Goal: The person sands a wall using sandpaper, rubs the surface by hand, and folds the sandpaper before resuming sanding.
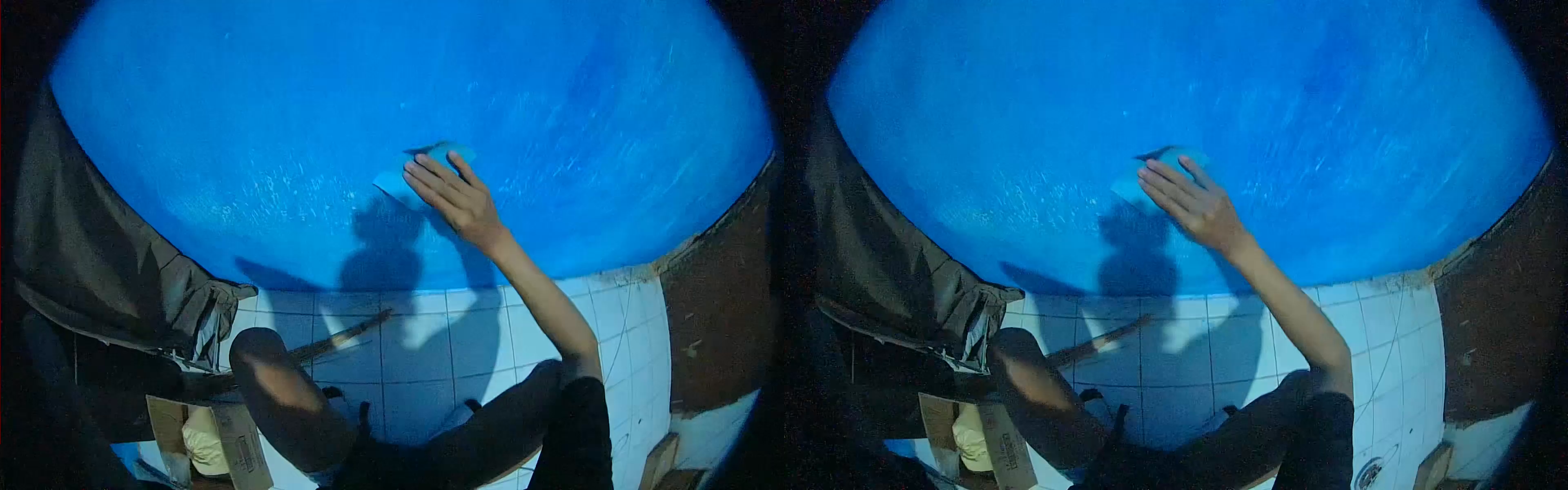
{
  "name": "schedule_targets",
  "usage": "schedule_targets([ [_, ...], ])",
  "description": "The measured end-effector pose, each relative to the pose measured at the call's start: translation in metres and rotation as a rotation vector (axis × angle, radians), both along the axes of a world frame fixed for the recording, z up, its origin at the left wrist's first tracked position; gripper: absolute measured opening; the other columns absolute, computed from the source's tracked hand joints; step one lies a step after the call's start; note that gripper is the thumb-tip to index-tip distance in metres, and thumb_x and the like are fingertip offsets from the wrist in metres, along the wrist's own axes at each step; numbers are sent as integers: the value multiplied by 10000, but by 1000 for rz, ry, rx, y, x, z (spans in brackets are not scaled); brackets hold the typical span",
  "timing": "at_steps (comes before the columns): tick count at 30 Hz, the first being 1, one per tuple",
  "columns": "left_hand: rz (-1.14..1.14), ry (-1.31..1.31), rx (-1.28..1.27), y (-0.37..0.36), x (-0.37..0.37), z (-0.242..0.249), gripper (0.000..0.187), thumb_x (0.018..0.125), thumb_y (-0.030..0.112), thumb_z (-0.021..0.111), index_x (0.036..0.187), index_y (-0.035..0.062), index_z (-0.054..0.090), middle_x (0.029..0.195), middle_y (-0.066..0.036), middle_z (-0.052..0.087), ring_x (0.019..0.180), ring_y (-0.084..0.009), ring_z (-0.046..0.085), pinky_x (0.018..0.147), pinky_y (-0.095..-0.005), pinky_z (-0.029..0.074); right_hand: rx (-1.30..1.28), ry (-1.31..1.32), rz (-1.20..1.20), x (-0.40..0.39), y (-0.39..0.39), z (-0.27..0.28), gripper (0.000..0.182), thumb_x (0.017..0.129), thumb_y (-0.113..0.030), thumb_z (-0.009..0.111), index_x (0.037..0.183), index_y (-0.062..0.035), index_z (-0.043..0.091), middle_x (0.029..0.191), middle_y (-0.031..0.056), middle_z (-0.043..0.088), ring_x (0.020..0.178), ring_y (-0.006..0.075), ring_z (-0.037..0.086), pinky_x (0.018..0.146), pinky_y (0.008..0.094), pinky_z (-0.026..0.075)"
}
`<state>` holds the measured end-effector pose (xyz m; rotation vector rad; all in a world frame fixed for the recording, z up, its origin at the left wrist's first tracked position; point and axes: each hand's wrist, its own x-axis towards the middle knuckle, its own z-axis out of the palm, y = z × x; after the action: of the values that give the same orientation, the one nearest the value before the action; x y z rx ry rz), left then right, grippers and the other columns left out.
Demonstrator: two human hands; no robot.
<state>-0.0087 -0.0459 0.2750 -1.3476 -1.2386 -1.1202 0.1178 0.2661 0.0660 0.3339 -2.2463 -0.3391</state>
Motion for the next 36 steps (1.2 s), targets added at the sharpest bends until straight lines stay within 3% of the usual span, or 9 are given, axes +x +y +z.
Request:
schedule_targets([
  [2, 3, 1, 10, -1, 2, 1, 555, 966, 305, 594, 1444, 83, 420, 1524, -224, 389, 1403, -387, 384, 1131, -553, 338, -30, 63, 2, -3, -2, 1, 449, 923, -85, 597, 1364, -168, 611, 1436, -15, 579, 1358, 173, 515, 1191, 453, 346],
  [8, 4, 11, 24, -1, 7, 0, 529, 967, 290, 588, 1427, 79, 434, 1515, -223, 399, 1393, -382, 396, 1126, -554, 345, -6, 29, -31, -1, -4, 0, 411, 948, -97, 583, 1353, -157, 621, 1420, -6, 593, 1349, 170, 524, 1184, 459, 348],
  [24, -31, -4, 98, -7, 9, 5, 461, 971, 250, 571, 1383, 69, 469, 1490, -222, 425, 1366, -369, 429, 1111, -554, 362, 14, 13, -17, -1, -6, 3, 490, 909, -59, 618, 1393, -107, 555, 1476, 17, 534, 1395, 183, 467, 1202, 466, 335],
  [36, -160, -76, 329, 5, 11, -2, 412, 975, 220, 558, 1350, 62, 496, 1471, -222, 444, 1346, -360, 454, 1100, -554, 376, 83, 74, -94, -8, -14, -1, 483, 932, -66, 581, 1403, -172, 570, 1474, -9, 538, 1385, 177, 480, 1203, 470, 316],
])
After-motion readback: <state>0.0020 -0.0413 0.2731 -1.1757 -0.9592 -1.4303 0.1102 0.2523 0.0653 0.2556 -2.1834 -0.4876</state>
